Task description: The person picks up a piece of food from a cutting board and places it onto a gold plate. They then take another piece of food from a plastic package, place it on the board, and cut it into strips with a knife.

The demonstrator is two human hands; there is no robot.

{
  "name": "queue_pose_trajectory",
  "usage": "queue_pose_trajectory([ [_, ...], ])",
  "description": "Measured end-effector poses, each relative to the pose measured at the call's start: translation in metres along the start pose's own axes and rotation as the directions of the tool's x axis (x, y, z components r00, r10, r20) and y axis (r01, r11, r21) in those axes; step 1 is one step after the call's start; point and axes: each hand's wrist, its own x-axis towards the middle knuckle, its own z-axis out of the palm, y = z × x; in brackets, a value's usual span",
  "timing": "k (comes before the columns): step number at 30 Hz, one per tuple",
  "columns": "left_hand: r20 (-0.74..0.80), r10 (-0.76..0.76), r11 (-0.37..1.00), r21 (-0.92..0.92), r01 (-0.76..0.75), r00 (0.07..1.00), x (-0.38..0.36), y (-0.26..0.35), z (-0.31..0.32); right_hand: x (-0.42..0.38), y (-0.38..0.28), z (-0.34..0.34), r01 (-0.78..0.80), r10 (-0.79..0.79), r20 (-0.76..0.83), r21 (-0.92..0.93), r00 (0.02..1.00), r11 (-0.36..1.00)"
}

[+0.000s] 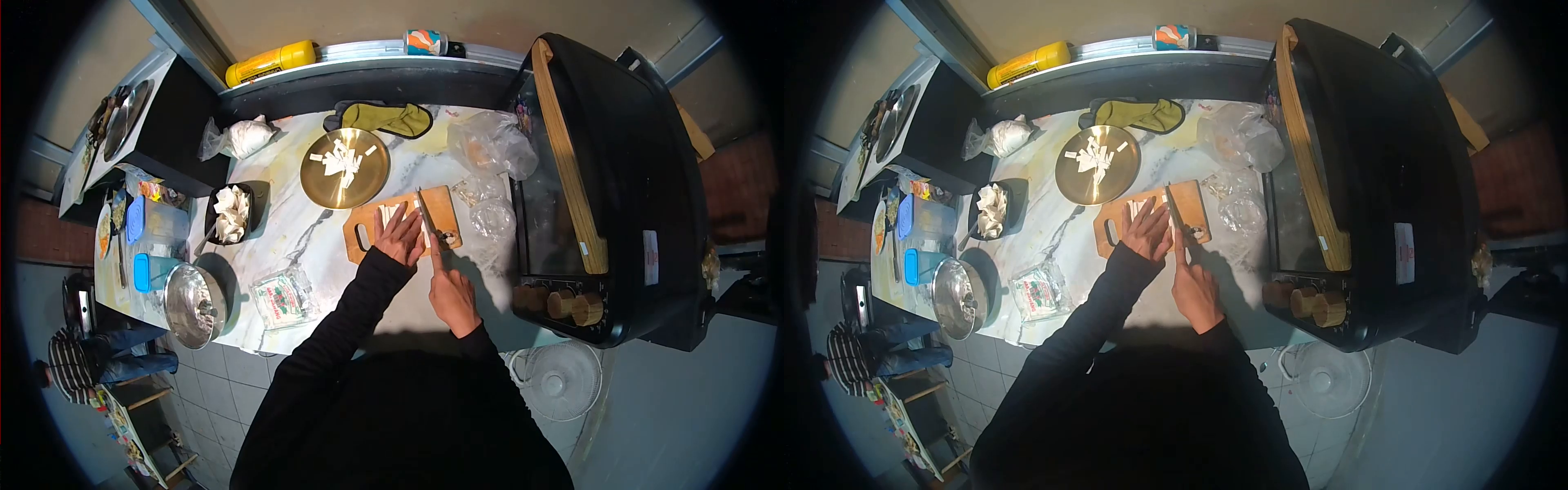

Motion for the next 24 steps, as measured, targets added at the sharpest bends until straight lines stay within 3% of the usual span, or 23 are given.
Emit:
queue_pose_trajectory([
  [8, 0.019, 0.025, 0.999, 0.043, -0.025, 1.000, 0.000, -0.002, 0.001, -0.014, -0.005, -0.002, 0.027, -0.028, -0.035, -0.039, 0.999, 0.999],
  [10, 0.025, 0.021, 0.999, 0.038, -0.022, 0.999, 0.001, 0.000, -0.002, -0.018, -0.011, -0.014, -0.054, 0.054, 0.092, -0.006, 0.994, 0.999],
  [13, 0.033, 0.014, 0.999, 0.031, -0.015, 0.999, -0.001, -0.001, -0.001, -0.026, -0.012, -0.017, -0.052, 0.052, 0.110, -0.007, 0.993, 0.999],
  [24, 0.007, 0.010, 1.000, -0.029, -0.010, 1.000, 0.000, -0.003, 0.004, -0.008, -0.008, -0.014, -0.047, 0.044, 0.065, 0.045, 0.997, 0.998],
])
